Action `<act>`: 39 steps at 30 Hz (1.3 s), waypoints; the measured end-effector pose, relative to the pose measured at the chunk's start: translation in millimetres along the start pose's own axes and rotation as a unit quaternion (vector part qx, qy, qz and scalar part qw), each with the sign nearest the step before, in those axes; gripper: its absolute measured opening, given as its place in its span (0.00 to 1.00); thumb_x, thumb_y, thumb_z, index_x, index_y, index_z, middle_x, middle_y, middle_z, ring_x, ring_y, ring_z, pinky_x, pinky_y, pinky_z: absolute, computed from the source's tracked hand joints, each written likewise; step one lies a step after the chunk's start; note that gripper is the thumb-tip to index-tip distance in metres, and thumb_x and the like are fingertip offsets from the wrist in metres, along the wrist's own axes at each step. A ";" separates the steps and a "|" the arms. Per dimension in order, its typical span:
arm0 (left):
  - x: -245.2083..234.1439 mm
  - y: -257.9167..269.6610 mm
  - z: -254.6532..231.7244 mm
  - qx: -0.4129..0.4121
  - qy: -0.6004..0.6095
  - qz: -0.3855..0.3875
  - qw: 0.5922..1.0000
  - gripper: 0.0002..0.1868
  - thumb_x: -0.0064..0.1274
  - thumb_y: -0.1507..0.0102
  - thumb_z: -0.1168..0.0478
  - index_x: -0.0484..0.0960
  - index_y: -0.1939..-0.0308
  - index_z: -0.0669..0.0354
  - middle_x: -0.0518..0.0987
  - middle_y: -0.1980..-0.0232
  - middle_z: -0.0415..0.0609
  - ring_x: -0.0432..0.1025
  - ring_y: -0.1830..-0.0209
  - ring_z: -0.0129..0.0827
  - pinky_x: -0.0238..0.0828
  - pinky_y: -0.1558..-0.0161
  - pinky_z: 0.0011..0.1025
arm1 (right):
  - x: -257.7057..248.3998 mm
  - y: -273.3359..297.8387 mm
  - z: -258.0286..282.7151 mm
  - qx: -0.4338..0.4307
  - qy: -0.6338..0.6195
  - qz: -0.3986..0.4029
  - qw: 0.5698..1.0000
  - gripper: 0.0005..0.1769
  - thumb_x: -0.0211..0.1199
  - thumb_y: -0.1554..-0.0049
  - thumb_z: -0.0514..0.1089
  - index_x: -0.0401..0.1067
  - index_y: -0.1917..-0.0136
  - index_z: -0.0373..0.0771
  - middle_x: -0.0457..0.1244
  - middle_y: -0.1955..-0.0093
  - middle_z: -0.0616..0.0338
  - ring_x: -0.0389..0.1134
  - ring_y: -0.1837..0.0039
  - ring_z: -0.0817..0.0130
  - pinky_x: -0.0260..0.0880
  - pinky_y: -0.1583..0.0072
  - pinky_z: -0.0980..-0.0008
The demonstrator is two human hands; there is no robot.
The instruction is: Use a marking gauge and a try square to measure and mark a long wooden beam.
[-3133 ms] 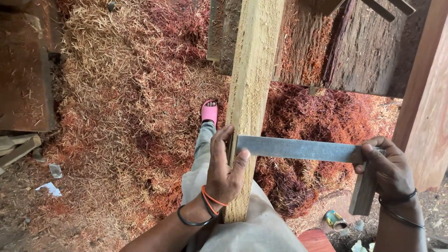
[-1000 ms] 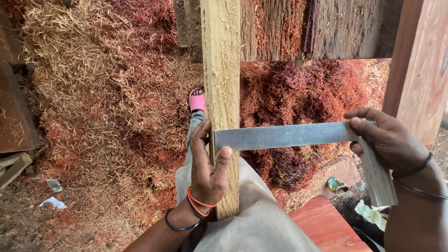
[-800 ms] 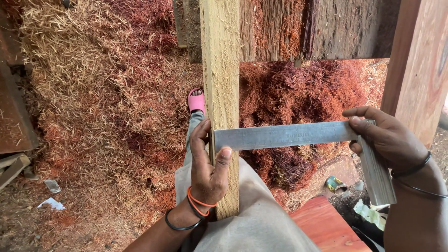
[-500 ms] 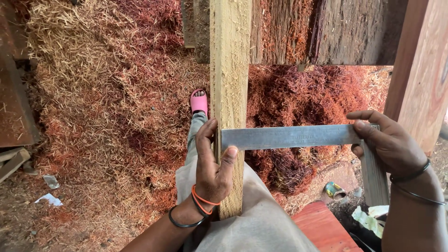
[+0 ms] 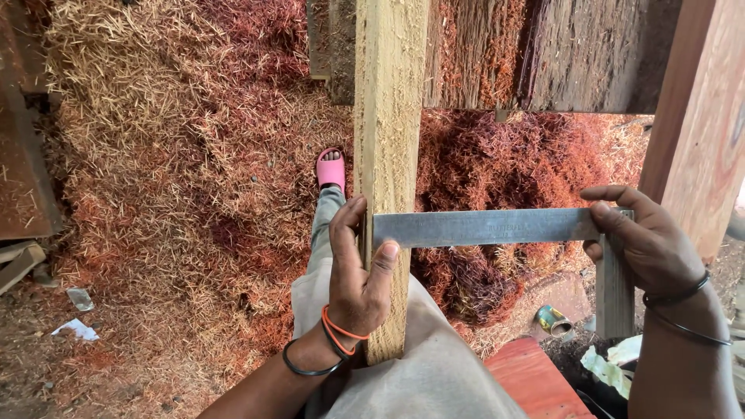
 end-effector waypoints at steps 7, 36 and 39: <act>0.3 -1.4 -4.9 0.005 0.014 0.008 1.000 0.34 0.42 0.24 0.49 0.55 0.25 0.73 0.59 0.23 0.64 0.57 0.20 0.51 0.54 0.21 0.42 | 1.0 1.0 0.8 -0.003 0.004 -0.009 1.000 0.16 0.53 0.31 0.42 0.67 0.32 0.36 0.63 0.58 0.57 0.65 0.63 0.73 0.68 0.62 0.77; -0.2 -1.9 -4.6 0.014 -0.009 0.011 1.000 0.32 0.41 0.24 0.52 0.53 0.24 0.72 0.58 0.23 0.63 0.56 0.19 0.49 0.50 0.19 0.42 | 7.0 3.0 5.5 -0.018 0.020 -0.020 0.999 0.16 0.54 0.32 0.43 0.67 0.33 0.35 0.65 0.54 0.57 0.67 0.61 0.74 0.70 0.60 0.77; -0.7 -2.0 -5.6 0.019 -0.009 0.009 1.000 0.32 0.41 0.24 0.53 0.53 0.24 0.72 0.59 0.23 0.63 0.56 0.19 0.49 0.50 0.19 0.42 | 6.2 2.3 5.1 -0.012 0.021 -0.025 0.999 0.16 0.54 0.32 0.43 0.66 0.33 0.35 0.65 0.54 0.57 0.67 0.61 0.74 0.70 0.60 0.77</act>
Point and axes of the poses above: each hand's wrist, its own y-axis away from the middle knuckle, its own x-axis out of the palm, z = x × y, the point moved 8 cm from there along -y, towards the middle knuckle
